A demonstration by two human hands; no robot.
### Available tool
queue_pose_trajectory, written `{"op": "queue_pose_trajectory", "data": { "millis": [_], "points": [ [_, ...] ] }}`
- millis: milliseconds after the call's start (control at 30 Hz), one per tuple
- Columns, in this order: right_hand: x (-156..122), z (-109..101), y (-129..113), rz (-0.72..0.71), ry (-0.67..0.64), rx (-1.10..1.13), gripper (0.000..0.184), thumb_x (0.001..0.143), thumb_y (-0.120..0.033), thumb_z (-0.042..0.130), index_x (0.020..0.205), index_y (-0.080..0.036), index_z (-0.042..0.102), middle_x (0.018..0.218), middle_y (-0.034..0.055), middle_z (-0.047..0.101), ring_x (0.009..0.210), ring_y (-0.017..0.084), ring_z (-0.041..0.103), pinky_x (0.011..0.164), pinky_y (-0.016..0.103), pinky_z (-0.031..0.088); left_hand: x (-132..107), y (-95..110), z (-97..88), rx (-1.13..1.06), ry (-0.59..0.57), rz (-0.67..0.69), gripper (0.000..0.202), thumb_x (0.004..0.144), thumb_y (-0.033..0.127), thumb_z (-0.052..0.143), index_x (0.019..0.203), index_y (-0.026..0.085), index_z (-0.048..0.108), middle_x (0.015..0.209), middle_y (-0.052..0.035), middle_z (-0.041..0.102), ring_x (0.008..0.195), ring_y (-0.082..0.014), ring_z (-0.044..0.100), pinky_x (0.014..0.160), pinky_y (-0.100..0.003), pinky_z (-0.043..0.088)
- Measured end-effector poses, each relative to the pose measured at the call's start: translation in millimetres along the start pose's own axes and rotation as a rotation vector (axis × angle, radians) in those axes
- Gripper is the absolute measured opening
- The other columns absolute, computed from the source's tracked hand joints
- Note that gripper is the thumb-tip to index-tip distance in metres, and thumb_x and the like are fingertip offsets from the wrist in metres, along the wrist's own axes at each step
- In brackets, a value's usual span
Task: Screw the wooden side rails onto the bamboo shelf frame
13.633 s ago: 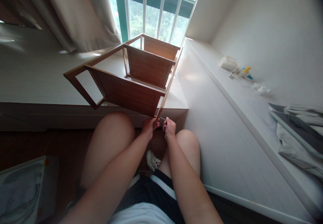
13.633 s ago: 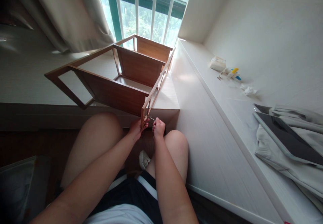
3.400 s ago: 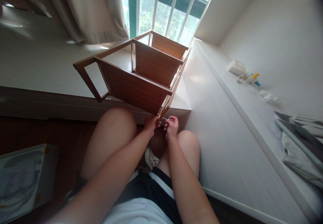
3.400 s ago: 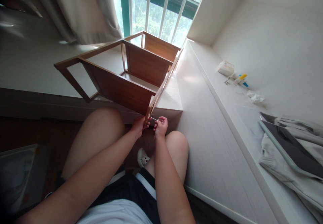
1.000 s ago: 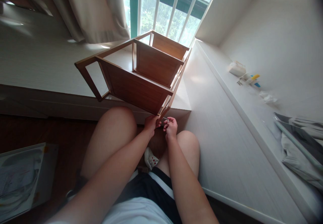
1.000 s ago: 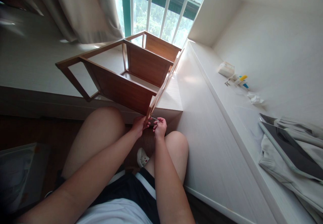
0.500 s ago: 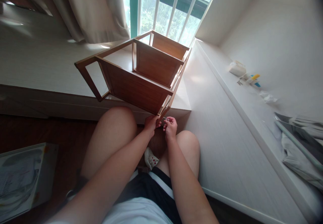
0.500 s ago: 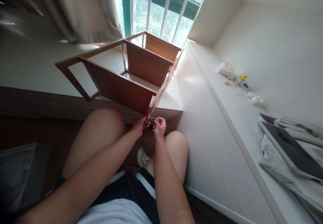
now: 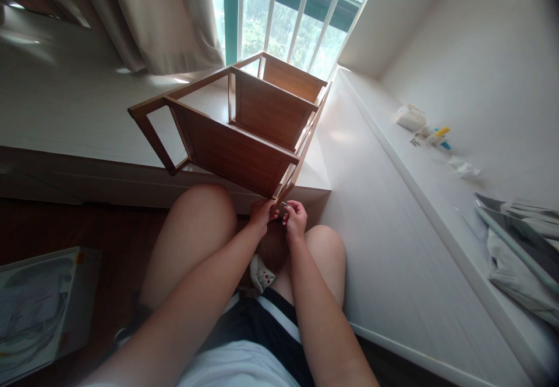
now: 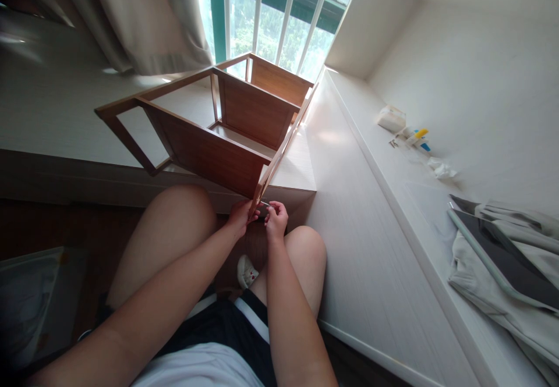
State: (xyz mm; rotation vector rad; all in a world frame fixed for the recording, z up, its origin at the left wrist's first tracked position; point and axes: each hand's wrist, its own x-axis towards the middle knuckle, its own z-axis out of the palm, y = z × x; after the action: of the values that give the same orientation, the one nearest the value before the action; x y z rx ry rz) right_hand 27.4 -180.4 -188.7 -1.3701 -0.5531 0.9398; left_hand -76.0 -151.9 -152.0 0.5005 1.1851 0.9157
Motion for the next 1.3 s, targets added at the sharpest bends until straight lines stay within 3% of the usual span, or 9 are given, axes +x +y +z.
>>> {"op": "queue_pose_trajectory", "data": {
  "millis": [433,933,1300],
  "points": [
    [1.7,-1.3,2.3,0.053,-0.015,-0.032,0.022,0.074,-0.037,0.061,0.085,-0.019,0.062,0.064,-0.0038,0.062,0.04,0.008,0.044,0.032,0.019,0.031,-0.9,1.7,1.2,0.011,0.007,-0.007,0.018,0.094,0.03,0.065,0.093,0.012,0.066,0.08,0.0002,0.065,0.061,-0.0078,0.058,0.055,-0.021,0.05],
    [3.1,-1.1,6.5,0.094,-0.015,-0.02,0.036,0.082,-0.053,0.059,0.075,-0.018,0.059,0.056,-0.0021,0.059,0.037,0.008,0.043,0.032,0.019,0.03,1.4,-0.9,0.7,0.027,0.008,-0.005,0.017,0.094,0.029,0.065,0.094,0.012,0.065,0.083,-0.0005,0.065,0.062,-0.0076,0.058,0.054,-0.019,0.049],
    [3.6,-2.6,0.3,0.114,0.045,-0.013,0.033,0.084,-0.047,0.056,0.067,-0.02,0.048,0.052,-0.0044,0.053,0.037,0.007,0.04,0.032,0.018,0.03,-3.2,2.8,0.6,0.01,0.004,0.01,0.016,0.092,0.028,0.067,0.092,0.012,0.066,0.083,-0.0011,0.068,0.061,-0.0076,0.058,0.053,-0.019,0.048]
  ]
}}
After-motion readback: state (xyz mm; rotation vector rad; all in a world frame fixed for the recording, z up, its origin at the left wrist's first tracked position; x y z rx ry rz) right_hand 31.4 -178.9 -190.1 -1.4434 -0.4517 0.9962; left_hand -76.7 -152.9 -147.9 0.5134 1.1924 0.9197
